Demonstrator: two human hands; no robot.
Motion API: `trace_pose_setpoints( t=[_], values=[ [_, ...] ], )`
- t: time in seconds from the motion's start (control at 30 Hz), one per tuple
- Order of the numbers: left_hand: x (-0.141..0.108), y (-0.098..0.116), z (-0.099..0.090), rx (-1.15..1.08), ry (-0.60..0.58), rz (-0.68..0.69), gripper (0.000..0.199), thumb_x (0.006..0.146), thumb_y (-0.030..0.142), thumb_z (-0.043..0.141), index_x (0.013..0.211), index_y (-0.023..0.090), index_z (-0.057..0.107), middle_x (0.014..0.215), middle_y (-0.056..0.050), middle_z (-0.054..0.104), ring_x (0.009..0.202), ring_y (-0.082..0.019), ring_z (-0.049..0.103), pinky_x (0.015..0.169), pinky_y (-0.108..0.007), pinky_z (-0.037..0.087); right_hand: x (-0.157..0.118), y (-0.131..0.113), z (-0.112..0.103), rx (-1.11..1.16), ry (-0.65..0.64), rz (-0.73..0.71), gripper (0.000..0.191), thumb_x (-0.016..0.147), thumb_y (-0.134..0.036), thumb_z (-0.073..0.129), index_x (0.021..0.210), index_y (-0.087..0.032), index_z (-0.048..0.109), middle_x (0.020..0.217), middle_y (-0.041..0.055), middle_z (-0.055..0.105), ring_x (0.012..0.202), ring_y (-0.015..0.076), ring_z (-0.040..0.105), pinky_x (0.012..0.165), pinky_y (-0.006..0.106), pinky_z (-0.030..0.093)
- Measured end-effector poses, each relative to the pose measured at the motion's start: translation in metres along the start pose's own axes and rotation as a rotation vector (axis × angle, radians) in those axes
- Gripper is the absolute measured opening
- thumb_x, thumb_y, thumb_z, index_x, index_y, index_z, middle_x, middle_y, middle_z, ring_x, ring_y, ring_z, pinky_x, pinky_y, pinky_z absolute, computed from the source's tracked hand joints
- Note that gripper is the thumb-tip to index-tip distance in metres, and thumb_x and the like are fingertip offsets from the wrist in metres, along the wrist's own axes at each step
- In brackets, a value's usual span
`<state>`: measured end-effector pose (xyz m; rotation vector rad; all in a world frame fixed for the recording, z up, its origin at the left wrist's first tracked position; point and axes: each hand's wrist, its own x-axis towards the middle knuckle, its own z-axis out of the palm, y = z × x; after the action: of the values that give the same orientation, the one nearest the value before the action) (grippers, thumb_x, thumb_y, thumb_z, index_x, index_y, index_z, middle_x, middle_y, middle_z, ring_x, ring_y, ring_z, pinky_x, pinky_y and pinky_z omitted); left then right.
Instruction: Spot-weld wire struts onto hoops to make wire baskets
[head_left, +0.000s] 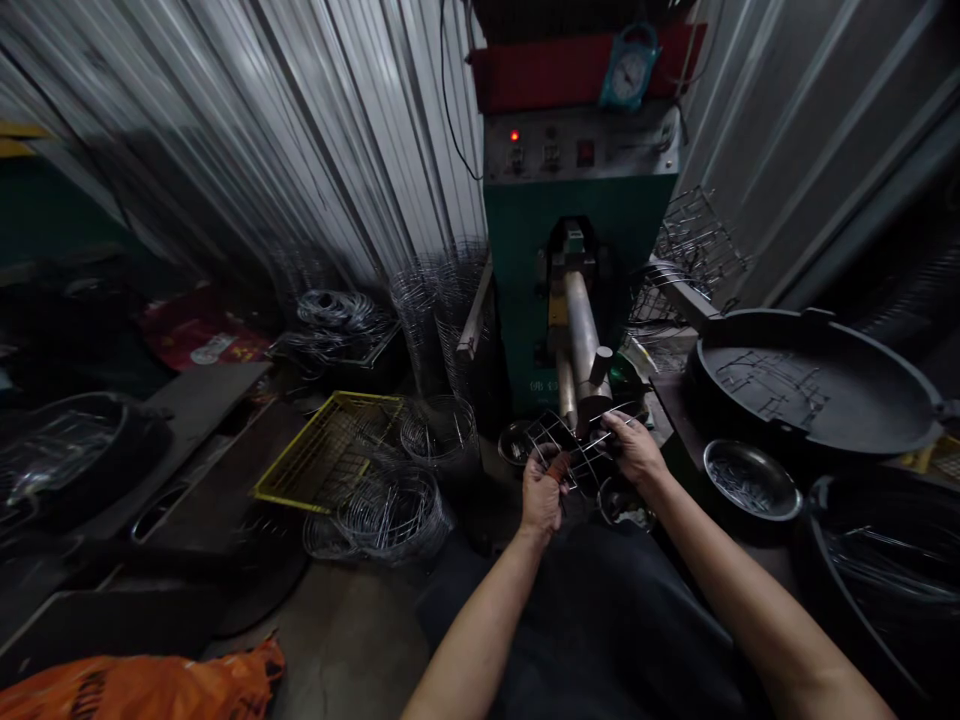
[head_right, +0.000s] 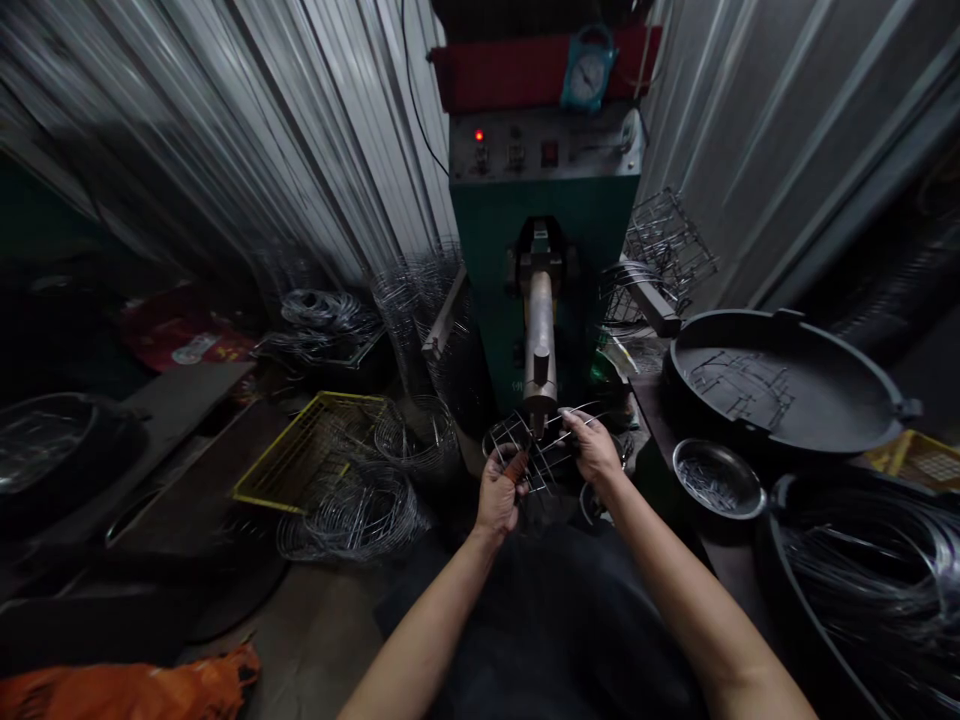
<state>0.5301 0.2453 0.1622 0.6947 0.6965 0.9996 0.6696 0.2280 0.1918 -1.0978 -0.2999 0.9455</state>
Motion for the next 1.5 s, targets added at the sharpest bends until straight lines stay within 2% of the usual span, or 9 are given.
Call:
trace_pose_setpoints(
  t=[0.13,0.57,0.97,1.17,1.33,1.5],
  values=[
    [0.002,0.002,0.004,-0.025,0.006,0.008,0.040,0.056,0.037,0.073,0.083,0.018,0.051,0.056,0.008,0.044,0.041,-0.002,0.035,0.035,-0.015,0.022,0.004,-0.001,0.002,-0.012,0.008,-0.012,0.032,0.047,-0.031,0.078,0.069,-0.019,0.058,0.058,-0.0061,0.056,0.048,0.0081,0.050,0.041,0.018,0.044],
    [0.008,-0.001,0.008,-0.092,0.053,-0.054,0.042,0.052,0.036,0.074,0.081,0.018,0.049,0.059,0.007,0.044,0.045,-0.003,0.038,0.035,-0.014,0.022,0.014,0.002,0.006,-0.049,-0.005,-0.031,0.029,0.045,-0.028,0.076,0.062,-0.018,0.056,0.054,-0.0054,0.054,0.046,0.0083,0.048,0.040,0.019,0.043],
    [0.011,0.005,0.015,-0.078,0.095,-0.083,0.045,0.048,0.037,0.075,0.078,0.017,0.048,0.060,0.006,0.044,0.044,-0.003,0.036,0.033,-0.014,0.019,0.033,0.011,-0.003,-0.088,-0.031,-0.056,0.032,0.046,-0.037,0.076,0.064,-0.019,0.058,0.061,-0.0023,0.060,0.056,0.0136,0.055,0.047,0.023,0.046],
    [0.010,0.005,0.016,-0.085,0.108,-0.092,0.048,0.045,0.039,0.076,0.078,0.017,0.048,0.059,0.007,0.043,0.041,-0.002,0.034,0.034,-0.015,0.019,0.032,0.013,-0.003,-0.157,-0.018,-0.088,0.029,0.049,-0.039,0.072,0.065,-0.020,0.057,0.060,-0.0020,0.059,0.055,0.0152,0.054,0.047,0.026,0.045],
    [0.009,0.006,0.015,-0.107,0.095,-0.100,0.043,0.048,0.037,0.075,0.076,0.017,0.049,0.056,0.007,0.045,0.040,-0.002,0.036,0.034,-0.014,0.018,0.032,0.016,-0.005,-0.175,0.013,-0.099,0.024,0.052,-0.036,0.071,0.063,-0.022,0.055,0.060,-0.0018,0.057,0.054,0.0144,0.052,0.045,0.025,0.043],
    [0.010,0.006,0.014,-0.104,0.066,-0.098,0.043,0.050,0.036,0.075,0.078,0.018,0.048,0.055,0.008,0.046,0.038,-0.002,0.037,0.033,-0.014,0.021,0.027,0.011,0.004,-0.159,-0.007,-0.067,0.031,0.049,-0.041,0.073,0.064,-0.021,0.055,0.057,-0.0028,0.055,0.052,0.0133,0.050,0.046,0.024,0.043]
  ],
)
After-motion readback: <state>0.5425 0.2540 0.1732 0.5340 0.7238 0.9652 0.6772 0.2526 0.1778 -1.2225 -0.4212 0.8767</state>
